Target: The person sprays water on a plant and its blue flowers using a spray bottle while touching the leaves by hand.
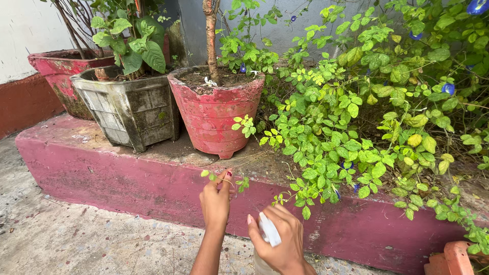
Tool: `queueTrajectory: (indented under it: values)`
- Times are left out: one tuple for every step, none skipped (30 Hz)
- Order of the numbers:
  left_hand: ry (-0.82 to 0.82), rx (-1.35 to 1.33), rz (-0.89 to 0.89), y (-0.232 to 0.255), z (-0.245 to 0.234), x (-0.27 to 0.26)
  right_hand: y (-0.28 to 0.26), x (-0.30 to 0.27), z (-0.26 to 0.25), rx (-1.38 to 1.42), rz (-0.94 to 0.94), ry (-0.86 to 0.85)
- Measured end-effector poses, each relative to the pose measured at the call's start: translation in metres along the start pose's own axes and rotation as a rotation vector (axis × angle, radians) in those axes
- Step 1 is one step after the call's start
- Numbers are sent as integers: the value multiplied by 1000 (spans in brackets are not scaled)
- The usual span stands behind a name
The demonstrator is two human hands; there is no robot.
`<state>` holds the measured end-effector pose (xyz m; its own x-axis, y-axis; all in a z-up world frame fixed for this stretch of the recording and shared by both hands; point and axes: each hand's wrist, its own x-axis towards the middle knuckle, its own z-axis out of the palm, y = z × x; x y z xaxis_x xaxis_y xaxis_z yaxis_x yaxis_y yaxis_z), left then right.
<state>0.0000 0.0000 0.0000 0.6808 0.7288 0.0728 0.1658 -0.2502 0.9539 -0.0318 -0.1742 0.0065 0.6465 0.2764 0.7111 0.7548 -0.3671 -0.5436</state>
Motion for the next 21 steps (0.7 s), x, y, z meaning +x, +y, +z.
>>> queueTrajectory:
  values:
    - [29,16,85,-4,1,1,0,0,-1,7,-33,-5]
    - [58,32,169,-7,2,1,-1,0,-1,15,-66,-10]
    - [87,47,253,-10,2,1,-3,0,-2,22,-98,-16]
    - [88,51,286,-12,1,1,-5,1,-2,27,-130,-7]
    - [87,54,319,-13,1,0,-7,3,-4,31,-161,3]
    - [86,57,351,-13,0,-2,-9,4,-5,36,-191,12]
    - [72,102,325,-11,-1,-3,-12,4,-6,63,-195,8]
    - [58,146,298,-9,-2,-5,-15,4,-7,90,-199,4]
    - [43,191,269,-8,-2,-7,-17,4,-8,117,-200,-2]
    - [44,184,288,-7,-2,-9,-19,4,-9,106,-188,-17]
    - [48,175,308,-6,-1,-11,-20,4,-10,95,-179,-32]
    - [51,166,328,-6,-1,-11,-21,4,-10,85,-169,-47]
    - [35,179,301,-6,-1,-12,-22,5,-11,99,-169,-37]
    - [18,192,274,-5,-1,-13,-23,6,-11,112,-168,-27]
    - [0,204,248,-5,-1,-13,-24,7,-12,126,-168,-16]
    - [2,216,256,-5,-1,-14,-25,7,-13,130,-176,-9]
    - [4,228,265,-4,-1,-14,-26,8,-14,134,-186,-1]
    - [6,239,275,-4,-2,-15,-26,8,-15,138,-195,7]
    - [5,234,273,-4,-2,-15,-26,8,-15,116,-177,-1]
    - [5,230,272,-4,-3,-16,-26,7,-15,94,-159,-9]
    - [4,223,271,-3,-3,-16,-26,7,-16,71,-142,-17]
